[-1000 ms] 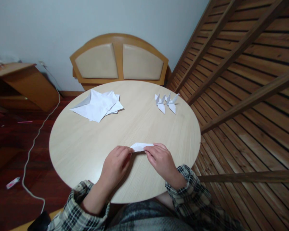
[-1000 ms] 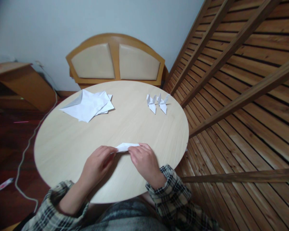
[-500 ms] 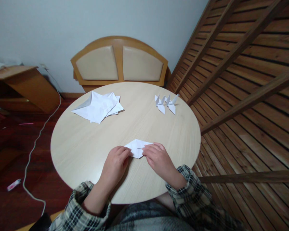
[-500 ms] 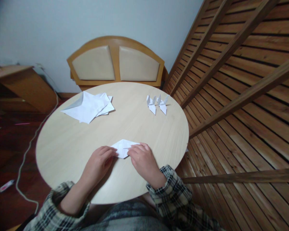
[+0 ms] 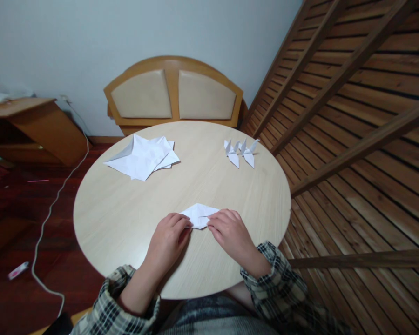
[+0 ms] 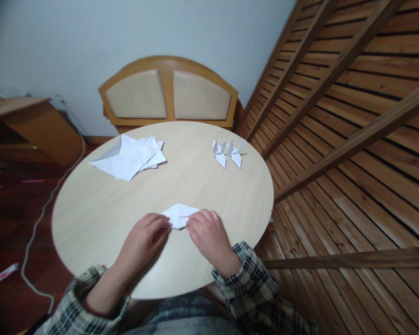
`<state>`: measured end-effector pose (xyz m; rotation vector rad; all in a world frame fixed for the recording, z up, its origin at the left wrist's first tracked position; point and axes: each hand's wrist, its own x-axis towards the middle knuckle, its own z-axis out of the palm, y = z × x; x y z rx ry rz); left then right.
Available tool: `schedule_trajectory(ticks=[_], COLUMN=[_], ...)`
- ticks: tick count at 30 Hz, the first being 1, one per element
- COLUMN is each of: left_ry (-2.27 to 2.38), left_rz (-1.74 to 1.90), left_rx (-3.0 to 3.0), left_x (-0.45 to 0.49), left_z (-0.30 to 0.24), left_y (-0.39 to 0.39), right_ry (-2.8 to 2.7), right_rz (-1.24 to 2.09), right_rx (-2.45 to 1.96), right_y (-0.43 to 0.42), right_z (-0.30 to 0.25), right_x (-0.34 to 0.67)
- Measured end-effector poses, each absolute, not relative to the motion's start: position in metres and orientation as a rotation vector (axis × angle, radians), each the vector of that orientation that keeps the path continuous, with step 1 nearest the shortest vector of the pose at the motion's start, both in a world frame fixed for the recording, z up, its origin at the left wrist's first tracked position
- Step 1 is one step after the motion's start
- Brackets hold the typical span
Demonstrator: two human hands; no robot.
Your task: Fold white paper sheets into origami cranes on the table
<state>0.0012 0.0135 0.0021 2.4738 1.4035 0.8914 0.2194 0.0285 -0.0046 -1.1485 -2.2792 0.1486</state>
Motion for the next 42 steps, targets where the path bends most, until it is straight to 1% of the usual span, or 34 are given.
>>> schedule_trajectory(ticks=[12, 20, 38, 42], left_ry=[1.441, 1.36, 1.387, 1.396], left_rz=[0.866, 0.68, 0.705, 0.726], left_rx=[2.414, 2.476, 2.483, 2.497], left_x=[0.002, 0.007, 0.004, 0.004], left_z=[0.005, 0.015, 0.007, 0.006], left_y=[0.009, 0.004, 0.005, 0.005], right_ry=[-2.224, -2.249, -2.25, -2.284], right_rz=[0.171, 0.126, 0.183, 0.2], right_rx=[-1.381, -1.473, -1.389, -1.308], right_y=[0.029, 0.029, 0.03, 0.029], right_z=[-0.004, -0.001, -0.003, -0.003], right_x=[0.217, 0.216, 0.219, 0.219])
